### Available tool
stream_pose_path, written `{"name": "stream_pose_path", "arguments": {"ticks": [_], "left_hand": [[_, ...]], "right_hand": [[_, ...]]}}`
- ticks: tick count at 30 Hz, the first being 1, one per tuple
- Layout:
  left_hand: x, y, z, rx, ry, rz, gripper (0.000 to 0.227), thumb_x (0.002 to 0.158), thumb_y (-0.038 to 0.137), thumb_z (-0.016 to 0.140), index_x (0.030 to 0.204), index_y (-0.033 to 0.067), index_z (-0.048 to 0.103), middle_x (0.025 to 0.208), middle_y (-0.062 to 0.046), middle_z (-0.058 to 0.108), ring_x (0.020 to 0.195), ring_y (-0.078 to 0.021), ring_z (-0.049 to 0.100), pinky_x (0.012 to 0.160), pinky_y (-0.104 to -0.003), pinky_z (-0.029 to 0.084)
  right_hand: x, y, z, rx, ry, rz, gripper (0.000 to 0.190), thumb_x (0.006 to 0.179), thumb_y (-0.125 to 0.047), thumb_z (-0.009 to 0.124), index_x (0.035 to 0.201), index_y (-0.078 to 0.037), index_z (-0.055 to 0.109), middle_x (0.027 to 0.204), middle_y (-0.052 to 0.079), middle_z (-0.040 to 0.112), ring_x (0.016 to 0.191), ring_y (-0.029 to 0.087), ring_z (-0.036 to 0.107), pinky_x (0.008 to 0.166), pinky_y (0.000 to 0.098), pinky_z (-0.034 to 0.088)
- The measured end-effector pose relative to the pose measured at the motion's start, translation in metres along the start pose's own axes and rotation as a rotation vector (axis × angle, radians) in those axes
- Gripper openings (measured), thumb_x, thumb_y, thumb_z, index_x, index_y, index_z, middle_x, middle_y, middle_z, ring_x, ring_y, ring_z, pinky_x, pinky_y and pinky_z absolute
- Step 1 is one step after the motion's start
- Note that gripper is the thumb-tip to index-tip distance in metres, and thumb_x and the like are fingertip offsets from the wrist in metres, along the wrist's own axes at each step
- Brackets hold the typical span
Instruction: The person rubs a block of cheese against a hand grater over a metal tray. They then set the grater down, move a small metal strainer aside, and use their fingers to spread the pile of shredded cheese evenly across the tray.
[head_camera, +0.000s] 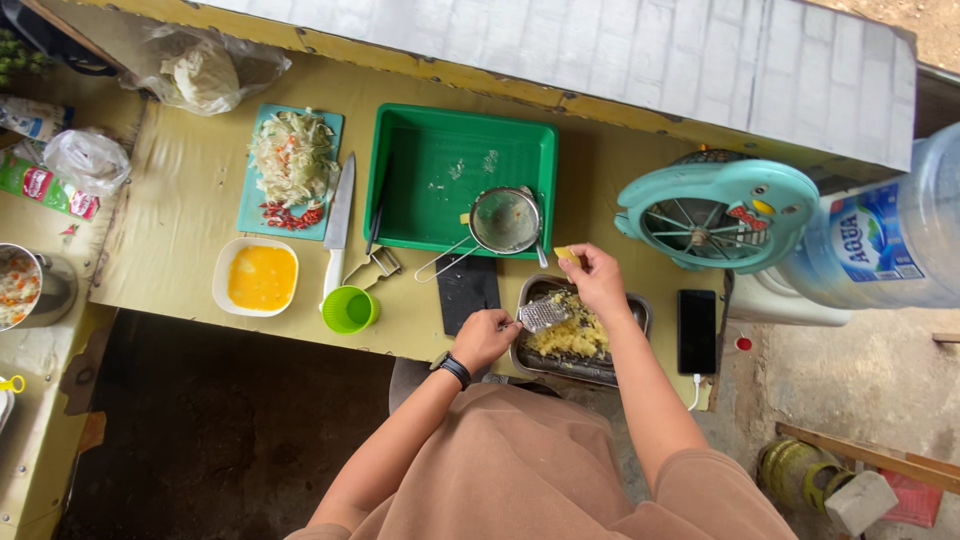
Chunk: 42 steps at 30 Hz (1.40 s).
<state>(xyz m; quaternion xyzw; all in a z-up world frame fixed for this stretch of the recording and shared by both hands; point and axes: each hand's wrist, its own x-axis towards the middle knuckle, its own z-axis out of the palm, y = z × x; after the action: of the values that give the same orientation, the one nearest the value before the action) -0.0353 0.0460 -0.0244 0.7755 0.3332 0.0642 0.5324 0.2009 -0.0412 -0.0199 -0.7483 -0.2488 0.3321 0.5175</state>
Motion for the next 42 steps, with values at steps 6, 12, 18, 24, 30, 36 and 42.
{"name": "stream_pose_path", "arguments": {"ticks": [6,12,18,24,30,36,42], "left_hand": [[-0.003,0.011,0.021,0.061,0.043,-0.109,0.028,0.088,0.034,0.069,0.087,0.0068,0.077,0.077,-0.02,0.072,0.078,-0.0402,0.07,0.071,-0.046,0.055],[-0.002,0.03,0.036,0.189,0.091,-0.14,0.027,0.088,0.035,0.07,0.087,0.0088,0.078,0.082,-0.02,0.073,0.082,-0.0402,0.07,0.073,-0.049,0.055],[-0.01,0.044,0.042,0.25,0.099,-0.091,0.025,0.091,0.033,0.066,0.093,0.0103,0.078,0.084,-0.018,0.074,0.083,-0.0396,0.071,0.074,-0.05,0.056],[-0.017,0.049,0.049,0.327,0.151,-0.095,0.026,0.093,0.032,0.067,0.09,0.0079,0.077,0.084,-0.021,0.073,0.085,-0.0417,0.069,0.075,-0.052,0.055],[-0.018,0.05,0.049,0.321,0.148,-0.094,0.026,0.092,0.032,0.067,0.09,0.0079,0.075,0.084,-0.021,0.072,0.085,-0.042,0.069,0.074,-0.052,0.055],[-0.02,0.054,0.049,0.315,0.147,-0.127,0.027,0.092,0.034,0.067,0.091,0.0089,0.076,0.084,-0.021,0.073,0.084,-0.0417,0.07,0.073,-0.052,0.055],[-0.02,0.054,0.048,0.336,0.141,-0.113,0.026,0.092,0.033,0.068,0.092,0.0078,0.076,0.085,-0.02,0.073,0.084,-0.0415,0.07,0.073,-0.052,0.055]], "right_hand": [[-0.07,0.004,-0.031,-0.468,0.064,-0.114,0.02,0.086,-0.012,0.08,0.104,-0.006,0.079,0.088,0.006,0.072,0.069,0.018,0.062,0.066,0.0311,0.05],[-0.097,0.004,-0.01,-0.461,-0.001,-0.314,0.012,0.086,-0.008,0.074,0.098,-0.007,0.077,0.095,0.01,0.072,0.081,0.028,0.07,0.075,0.0381,0.055],[-0.084,0.026,-0.007,-0.731,-0.018,-0.351,0.008,0.096,-0.005,0.067,0.093,-0.005,0.075,0.089,0.012,0.068,0.082,0.032,0.066,0.074,0.0389,0.056],[-0.083,0.033,-0.013,-0.585,0.029,-0.309,0.01,0.09,-0.008,0.071,0.098,-0.002,0.074,0.092,0.016,0.068,0.083,0.035,0.067,0.076,0.0443,0.054],[-0.085,0.034,-0.002,-0.65,-0.115,-0.319,0.006,0.09,-0.007,0.07,0.094,-0.002,0.073,0.094,0.015,0.068,0.087,0.033,0.069,0.082,0.0422,0.055],[-0.071,0.037,-0.024,-0.643,-0.107,-0.361,0.016,0.084,-0.006,0.073,0.1,-0.002,0.073,0.1,0.018,0.068,0.094,0.04,0.066,0.083,0.0466,0.053],[-0.077,0.026,-0.022,-0.473,-0.063,-0.173,0.019,0.088,-0.009,0.072,0.106,-0.005,0.075,0.101,0.018,0.072,0.091,0.037,0.069,0.083,0.0438,0.054]]}}
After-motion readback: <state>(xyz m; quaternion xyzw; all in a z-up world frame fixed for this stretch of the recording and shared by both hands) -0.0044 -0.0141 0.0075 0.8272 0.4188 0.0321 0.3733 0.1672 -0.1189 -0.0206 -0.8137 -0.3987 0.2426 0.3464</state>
